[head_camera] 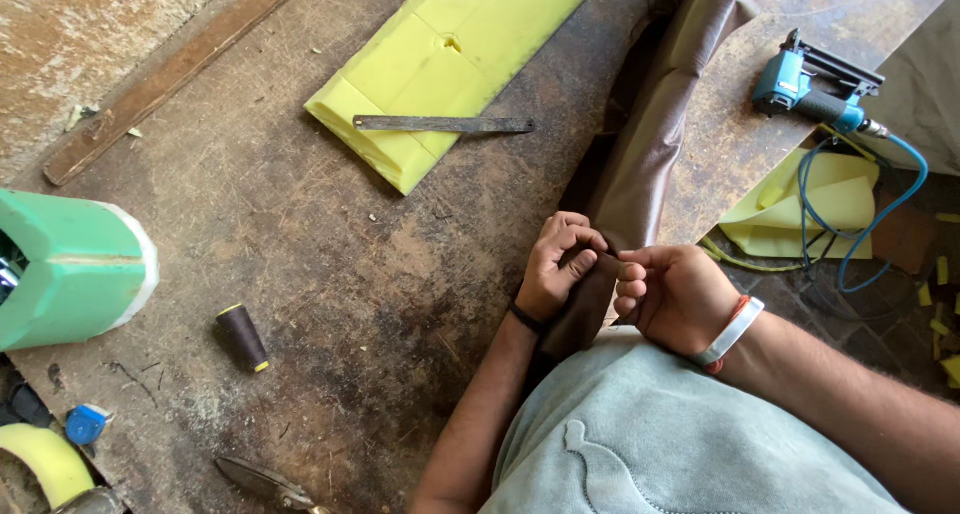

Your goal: The person threads a needle with brown thread, cuts the thread with scissors, and then uses a pneumatic staple gun to attach brown fabric to a yellow foam cushion on a wooden workbench.

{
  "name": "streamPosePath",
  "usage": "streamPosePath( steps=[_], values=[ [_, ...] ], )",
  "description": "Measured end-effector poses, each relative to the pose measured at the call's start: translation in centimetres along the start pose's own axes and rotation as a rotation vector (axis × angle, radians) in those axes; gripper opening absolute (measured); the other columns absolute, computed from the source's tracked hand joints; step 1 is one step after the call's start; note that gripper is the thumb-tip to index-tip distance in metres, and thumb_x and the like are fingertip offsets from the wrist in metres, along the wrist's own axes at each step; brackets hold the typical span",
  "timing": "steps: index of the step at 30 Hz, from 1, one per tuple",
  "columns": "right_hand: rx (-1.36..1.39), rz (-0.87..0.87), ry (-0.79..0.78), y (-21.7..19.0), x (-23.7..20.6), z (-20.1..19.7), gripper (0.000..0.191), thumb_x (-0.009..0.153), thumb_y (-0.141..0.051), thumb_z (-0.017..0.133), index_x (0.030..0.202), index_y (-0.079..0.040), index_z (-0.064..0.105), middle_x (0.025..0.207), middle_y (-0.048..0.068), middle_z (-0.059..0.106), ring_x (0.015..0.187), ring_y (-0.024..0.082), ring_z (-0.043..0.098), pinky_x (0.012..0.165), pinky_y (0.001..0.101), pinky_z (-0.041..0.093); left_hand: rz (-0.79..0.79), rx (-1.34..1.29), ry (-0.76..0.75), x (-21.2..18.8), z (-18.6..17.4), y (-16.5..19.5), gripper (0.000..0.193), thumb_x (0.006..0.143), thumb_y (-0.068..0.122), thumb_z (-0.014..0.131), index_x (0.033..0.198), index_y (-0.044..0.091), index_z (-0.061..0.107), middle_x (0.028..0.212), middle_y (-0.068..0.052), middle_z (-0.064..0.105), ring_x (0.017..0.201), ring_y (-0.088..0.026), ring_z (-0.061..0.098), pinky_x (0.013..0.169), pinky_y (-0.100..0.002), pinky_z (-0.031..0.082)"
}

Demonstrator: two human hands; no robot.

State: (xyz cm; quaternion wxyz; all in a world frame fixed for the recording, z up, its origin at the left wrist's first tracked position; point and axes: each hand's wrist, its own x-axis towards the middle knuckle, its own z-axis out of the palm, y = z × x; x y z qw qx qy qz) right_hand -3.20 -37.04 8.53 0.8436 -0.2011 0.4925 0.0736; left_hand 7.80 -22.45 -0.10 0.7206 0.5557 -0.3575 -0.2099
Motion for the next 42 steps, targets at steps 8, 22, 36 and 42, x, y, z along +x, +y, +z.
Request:
streamPosePath(
  steps=[8, 22, 36, 42],
  values=[
    [-0.393, -0.003, 0.112, -1.7, -1.0, -0.7, 0.019, 0.098, -0.014, 0.052, 0.084, -0.002, 0.059, 0.064, 0.008, 0.061, 0.054, 0.02, 0.057, 0.059, 0.0341, 0.051, 0.038, 0.258, -0.104, 1.7, 0.3, -0.7, 0.006, 0.095, 0.014, 0.067, 0.091, 0.01, 0.069, 0.103, -0.004, 0.057, 0.107, -0.024, 0.053, 0.1, -0.038, 0.046],
    [-0.696, -0.103, 0.031, -2.4, 0.5, -3.9, 0.013, 0.091, -0.013, 0.062, 0.089, 0.0, 0.064, 0.074, 0.015, 0.075, 0.059, 0.023, 0.07, 0.055, 0.0345, 0.057, 0.079, 0.45, -0.14, 1.8, 0.2, 2.1, 0.012, 0.095, 0.025, 0.073, 0.092, 0.014, 0.074, 0.107, -0.005, 0.056, 0.109, -0.025, 0.051, 0.101, -0.04, 0.046],
    [-1.1, -0.158, 0.046, -1.5, 2.4, -2.3, 0.041, 0.095, -0.028, 0.067, 0.072, 0.005, 0.074, 0.058, 0.011, 0.072, 0.046, 0.017, 0.064, 0.045, 0.0319, 0.052, -0.201, 0.661, -0.213, -2.5, 0.4, 5.3, 0.126, 0.076, 0.058, 0.079, 0.156, -0.013, 0.012, 0.156, -0.04, 0.026, 0.14, -0.054, 0.037, 0.102, -0.055, 0.047],
    [-1.018, -0.29, -0.1, -0.3, 1.6, -0.6, 0.048, 0.1, -0.027, 0.063, 0.062, 0.001, 0.064, 0.049, 0.006, 0.057, 0.039, 0.013, 0.05, 0.038, 0.0307, 0.041, -0.566, 0.75, -0.166, -2.6, 0.6, 7.5, 0.098, 0.075, 0.017, 0.074, 0.162, 0.008, 0.028, 0.153, -0.02, 0.052, 0.118, -0.038, 0.067, 0.097, -0.043, 0.057]
  ],
)
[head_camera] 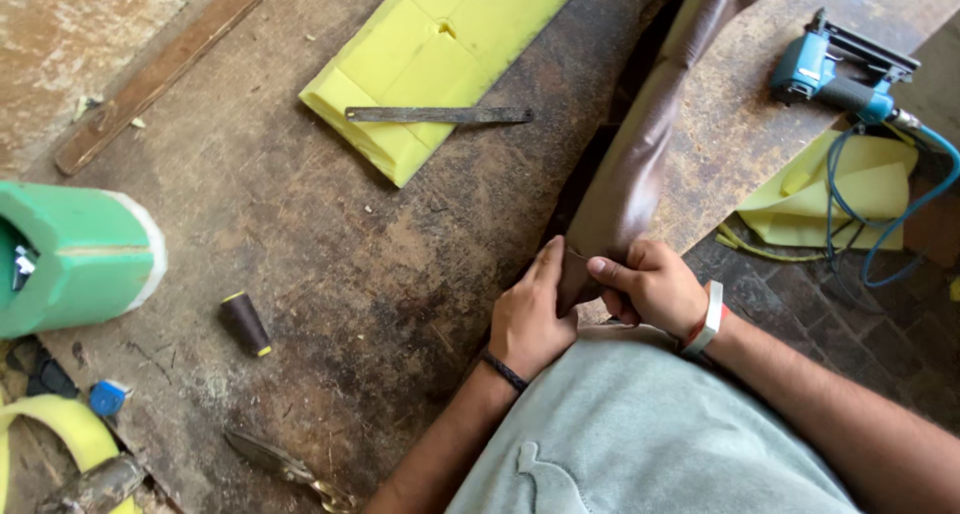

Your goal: The person threads a needle with brown thread, cuts the thread with scissors, and then uses a pneumatic staple gun to attach brown fabric to a yellow foam cushion on a wooden workbench.

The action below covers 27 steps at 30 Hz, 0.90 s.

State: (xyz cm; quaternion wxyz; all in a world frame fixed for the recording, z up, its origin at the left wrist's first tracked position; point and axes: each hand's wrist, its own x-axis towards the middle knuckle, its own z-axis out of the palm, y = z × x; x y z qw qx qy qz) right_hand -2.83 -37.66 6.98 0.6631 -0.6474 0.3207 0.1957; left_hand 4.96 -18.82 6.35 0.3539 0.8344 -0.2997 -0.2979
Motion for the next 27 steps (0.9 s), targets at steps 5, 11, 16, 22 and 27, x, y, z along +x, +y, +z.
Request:
streamPosePath(
  steps=[5, 11, 16, 22, 27],
  values=[
    [0.076, -0.044, 0.066, -0.6, -0.9, 0.9, 0.041, 0.099, -0.025, 0.063, 0.064, -0.003, 0.058, 0.049, 0.004, 0.053, 0.038, 0.013, 0.051, 0.036, 0.0303, 0.042, 0.176, -0.081, 0.16, -0.1, -0.6, -0.1, 0.088, 0.072, 0.005, 0.072, 0.155, 0.02, 0.045, 0.153, -0.011, 0.055, 0.115, -0.033, 0.07, 0.092, -0.039, 0.06],
    [0.044, -0.033, 0.042, 3.5, 1.5, -0.7, 0.042, 0.099, -0.024, 0.064, 0.066, 0.001, 0.062, 0.052, 0.007, 0.061, 0.045, 0.016, 0.057, 0.045, 0.0322, 0.046, 0.162, -0.068, 0.149, 0.9, -0.1, -1.7, 0.084, 0.076, 0.003, 0.071, 0.154, 0.026, 0.05, 0.154, -0.009, 0.057, 0.114, -0.03, 0.073, 0.092, -0.036, 0.063],
    [0.13, -0.24, -0.073, 8.4, 6.7, -0.9, 0.032, 0.098, -0.021, 0.065, 0.081, 0.004, 0.073, 0.066, 0.008, 0.073, 0.06, 0.017, 0.067, 0.061, 0.0335, 0.056, 0.098, -0.032, -0.103, 2.3, 0.8, -3.8, 0.11, 0.077, 0.02, 0.079, 0.162, 0.009, 0.009, 0.152, -0.028, 0.044, 0.127, -0.04, 0.058, 0.103, -0.041, 0.05],
    [0.259, -0.448, -0.233, 11.5, 8.6, -1.4, 0.025, 0.103, -0.022, 0.062, 0.1, 0.001, 0.073, 0.083, 0.007, 0.074, 0.074, 0.016, 0.068, 0.073, 0.0334, 0.057, 0.055, -0.589, -0.438, 4.3, 0.0, -5.8, 0.101, 0.102, 0.052, 0.053, 0.163, 0.005, -0.012, 0.156, -0.035, 0.043, 0.145, -0.038, 0.049, 0.117, -0.039, 0.042],
    [-0.088, -0.425, -0.086, 11.6, 9.6, -1.6, 0.028, 0.099, -0.024, 0.064, 0.092, 0.001, 0.076, 0.08, 0.006, 0.077, 0.072, 0.016, 0.071, 0.071, 0.0329, 0.059, -0.056, 0.161, -0.241, 5.3, 0.7, -1.3, 0.089, 0.098, 0.042, 0.048, 0.162, 0.007, -0.003, 0.161, -0.028, 0.034, 0.119, -0.043, 0.064, 0.101, -0.047, 0.053]
  ],
)
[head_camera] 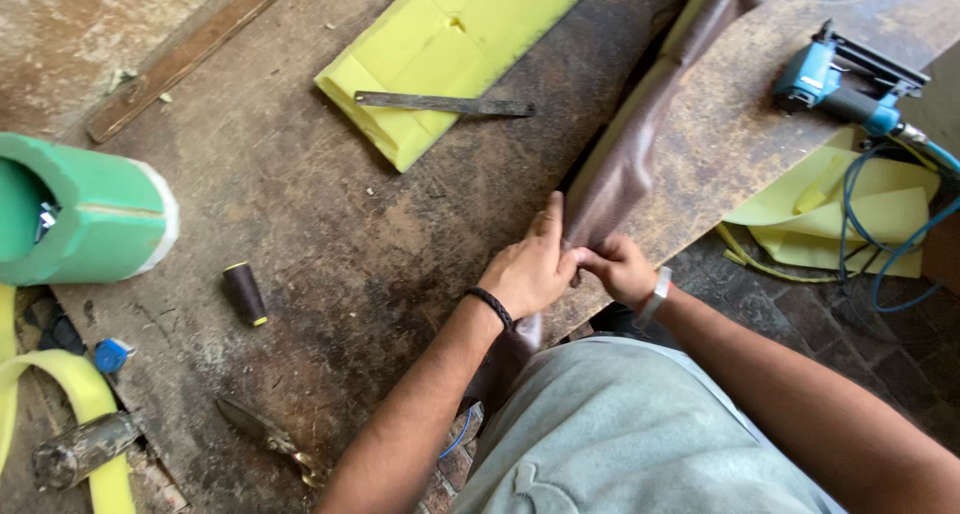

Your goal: The person threads a needle with brown thread, cuts the thread with scissors, and then uses a pneumatic staple gun to attach brown fabric to a yellow foam cushion on a wooden workbench.

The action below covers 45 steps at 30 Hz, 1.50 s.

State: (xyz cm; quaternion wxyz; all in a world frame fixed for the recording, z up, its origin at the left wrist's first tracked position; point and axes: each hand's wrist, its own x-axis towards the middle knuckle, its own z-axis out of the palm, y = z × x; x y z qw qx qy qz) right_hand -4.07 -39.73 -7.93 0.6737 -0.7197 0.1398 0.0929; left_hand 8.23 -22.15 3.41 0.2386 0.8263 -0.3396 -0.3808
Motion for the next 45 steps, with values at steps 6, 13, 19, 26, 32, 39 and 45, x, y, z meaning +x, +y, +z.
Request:
streamPosePath(
  steps=[6, 13, 19, 26, 32, 39, 45],
  values=[
    [0.111, -0.09, -0.108, -1.8, 2.8, 2.4, 0.035, 0.108, -0.026, 0.06, 0.095, 0.003, 0.076, 0.085, 0.008, 0.077, 0.08, 0.016, 0.068, 0.079, 0.0332, 0.057, -0.245, -0.045, 0.046, -1.0, -2.4, 0.7, 0.078, 0.101, 0.04, 0.044, 0.165, 0.016, 0.007, 0.114, -0.022, 0.072, 0.094, -0.037, 0.075, 0.083, -0.048, 0.063],
    [-0.435, 0.04, -0.136, -3.1, 5.0, -4.9, 0.044, 0.086, -0.04, 0.076, 0.118, -0.011, 0.074, 0.107, 0.007, 0.078, 0.095, 0.022, 0.075, 0.088, 0.0374, 0.058, -0.354, 0.215, 0.241, -0.9, -1.1, 1.1, 0.075, 0.097, 0.046, 0.057, 0.162, 0.034, 0.021, 0.104, -0.016, 0.076, 0.09, -0.037, 0.074, 0.08, -0.05, 0.06],
    [-0.932, -0.159, 0.737, -0.5, 5.7, -25.4, 0.047, 0.086, -0.027, 0.083, 0.128, -0.008, 0.07, 0.122, 0.02, 0.07, 0.12, 0.041, 0.061, 0.106, 0.0484, 0.049, -0.471, 0.264, 0.304, -1.2, -0.5, 0.9, 0.077, 0.093, 0.054, 0.062, 0.16, 0.042, 0.027, 0.106, -0.01, 0.076, 0.089, -0.03, 0.076, 0.08, -0.046, 0.062],
    [-1.017, 0.348, 0.545, 0.9, 7.7, -34.2, 0.111, 0.066, -0.031, 0.093, 0.155, -0.004, 0.03, 0.123, 0.03, 0.066, 0.114, 0.046, 0.064, 0.096, 0.0507, 0.051, -0.509, 0.362, 0.395, -1.2, 0.4, 1.3, 0.078, 0.09, 0.056, 0.066, 0.158, 0.042, 0.031, 0.11, -0.009, 0.075, 0.093, -0.031, 0.075, 0.082, -0.05, 0.06],
    [-0.92, 0.243, 0.228, -0.1, 6.0, -29.4, 0.089, 0.078, -0.03, 0.086, 0.148, 0.001, 0.04, 0.115, 0.033, 0.069, 0.104, 0.046, 0.069, 0.091, 0.0499, 0.054, -0.519, 0.428, 0.492, -0.8, 1.8, 1.0, 0.076, 0.09, 0.056, 0.068, 0.156, 0.034, 0.037, 0.108, -0.01, 0.076, 0.085, -0.029, 0.075, 0.073, -0.046, 0.062],
    [-0.081, -0.236, -0.018, -4.4, -4.6, -10.2, 0.032, 0.078, -0.02, 0.077, 0.104, -0.001, 0.076, 0.088, 0.007, 0.079, 0.077, 0.013, 0.074, 0.069, 0.0314, 0.059, -0.549, 0.451, 0.585, -0.2, 3.2, 0.9, 0.083, 0.084, 0.059, 0.074, 0.148, 0.015, 0.046, 0.093, -0.014, 0.075, 0.076, -0.026, 0.075, 0.063, -0.043, 0.062],
    [-0.325, -0.331, 0.067, -7.5, -4.9, -2.6, 0.022, 0.077, -0.019, 0.08, 0.078, 0.001, 0.069, 0.069, 0.017, 0.071, 0.064, 0.025, 0.075, 0.059, 0.0373, 0.056, -0.441, 0.466, 0.644, -0.4, 3.5, 1.1, 0.054, 0.095, -0.003, 0.057, 0.147, 0.009, 0.049, 0.086, -0.017, 0.075, 0.072, -0.029, 0.075, 0.06, -0.043, 0.062]
  ],
)
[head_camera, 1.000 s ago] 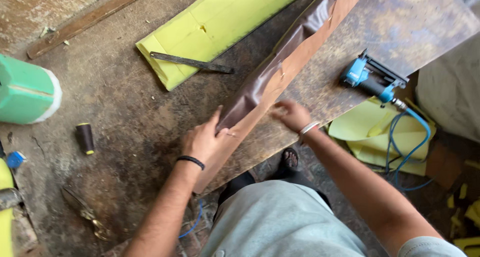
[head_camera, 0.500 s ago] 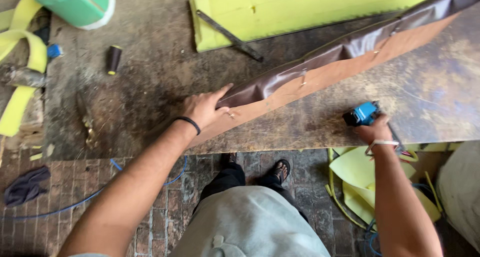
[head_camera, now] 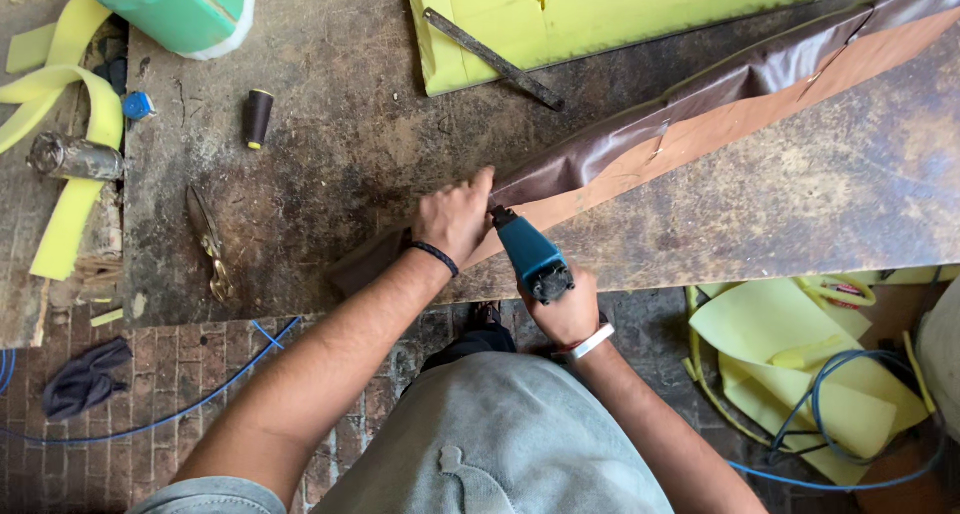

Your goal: The person threads a needle with brown thread, cuts the thread with scissors, and then uses a pneumatic staple gun to attach brown fabric to a yellow foam cushion on a wooden workbench.

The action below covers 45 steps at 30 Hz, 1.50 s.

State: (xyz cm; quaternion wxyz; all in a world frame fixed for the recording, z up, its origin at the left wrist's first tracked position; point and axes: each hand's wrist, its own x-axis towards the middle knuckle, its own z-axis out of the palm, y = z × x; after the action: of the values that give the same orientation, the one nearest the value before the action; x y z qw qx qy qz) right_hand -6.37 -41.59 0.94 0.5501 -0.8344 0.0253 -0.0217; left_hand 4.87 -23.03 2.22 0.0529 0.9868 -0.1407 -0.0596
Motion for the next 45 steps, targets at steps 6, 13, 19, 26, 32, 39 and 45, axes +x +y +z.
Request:
streamPosePath(
  steps=[6, 13, 19, 26, 32, 39, 45],
  values=[
    [-0.06, -0.016, 0.085, -0.3, -0.4, 1.9, 0.021, 0.077, -0.018, 0.079, 0.079, 0.0, 0.068, 0.071, 0.019, 0.071, 0.067, 0.03, 0.075, 0.06, 0.0384, 0.056, 0.096, 0.031, 0.029, 0.6, 0.4, -0.2, 0.044, 0.097, -0.005, 0.051, 0.141, 0.001, 0.048, 0.096, -0.021, 0.074, 0.075, -0.029, 0.075, 0.06, -0.041, 0.064],
    [-0.046, 0.056, 0.11, -0.2, 0.0, 2.2, 0.022, 0.075, -0.019, 0.08, 0.083, -0.001, 0.069, 0.073, 0.016, 0.074, 0.068, 0.027, 0.077, 0.062, 0.0372, 0.058, 0.103, 0.002, -0.084, 1.4, -0.7, -0.1, 0.053, 0.097, -0.01, 0.048, 0.149, -0.003, 0.039, 0.103, -0.02, 0.072, 0.075, -0.024, 0.074, 0.057, -0.035, 0.064],
    [-0.139, 0.12, 0.085, 0.6, 0.3, 2.4, 0.025, 0.073, -0.018, 0.082, 0.083, 0.001, 0.069, 0.075, 0.018, 0.074, 0.069, 0.027, 0.075, 0.063, 0.0383, 0.058, 0.085, 0.017, -0.07, 1.6, -0.8, -0.2, 0.054, 0.098, -0.005, 0.051, 0.149, 0.001, 0.038, 0.106, -0.019, 0.071, 0.071, -0.023, 0.073, 0.053, -0.035, 0.064],
    [-0.148, 0.294, 0.078, 5.7, 2.0, -3.1, 0.038, 0.075, -0.029, 0.087, 0.098, -0.001, 0.076, 0.086, 0.015, 0.078, 0.077, 0.023, 0.077, 0.07, 0.0379, 0.061, 0.016, 0.115, -0.133, 1.3, -0.3, 0.1, 0.077, 0.093, 0.02, 0.074, 0.157, 0.007, 0.034, 0.099, -0.017, 0.073, 0.073, -0.023, 0.073, 0.054, -0.036, 0.063],
    [-0.587, 0.354, -0.031, 15.0, 7.8, -16.2, 0.071, 0.076, -0.045, 0.087, 0.131, -0.006, 0.068, 0.109, 0.023, 0.075, 0.101, 0.038, 0.072, 0.09, 0.0477, 0.056, 0.001, 0.104, -0.013, -0.6, -0.1, 1.6, 0.091, 0.077, 0.042, 0.083, 0.149, 0.007, 0.041, 0.104, -0.02, 0.073, 0.08, -0.029, 0.074, 0.061, -0.042, 0.063],
    [-0.932, 0.244, -0.058, 21.5, 10.8, -21.0, 0.097, 0.065, -0.042, 0.092, 0.151, -0.015, 0.056, 0.123, 0.028, 0.065, 0.113, 0.046, 0.063, 0.095, 0.0506, 0.051, -0.126, 0.082, -0.058, -2.6, 0.7, 3.0, 0.069, 0.089, 0.032, 0.078, 0.146, 0.005, 0.05, 0.103, -0.018, 0.074, 0.079, -0.026, 0.074, 0.061, -0.039, 0.064],
    [-0.736, -0.227, 0.213, 14.9, 10.2, -22.1, 0.037, 0.091, -0.02, 0.074, 0.128, -0.021, 0.074, 0.132, 0.012, 0.067, 0.12, 0.031, 0.063, 0.105, 0.0413, 0.051, -0.115, 0.072, 0.044, -4.6, 0.5, 4.6, 0.056, 0.085, 0.026, 0.08, 0.133, 0.007, 0.058, 0.112, -0.014, 0.074, 0.091, -0.027, 0.074, 0.076, -0.044, 0.062]
  ],
)
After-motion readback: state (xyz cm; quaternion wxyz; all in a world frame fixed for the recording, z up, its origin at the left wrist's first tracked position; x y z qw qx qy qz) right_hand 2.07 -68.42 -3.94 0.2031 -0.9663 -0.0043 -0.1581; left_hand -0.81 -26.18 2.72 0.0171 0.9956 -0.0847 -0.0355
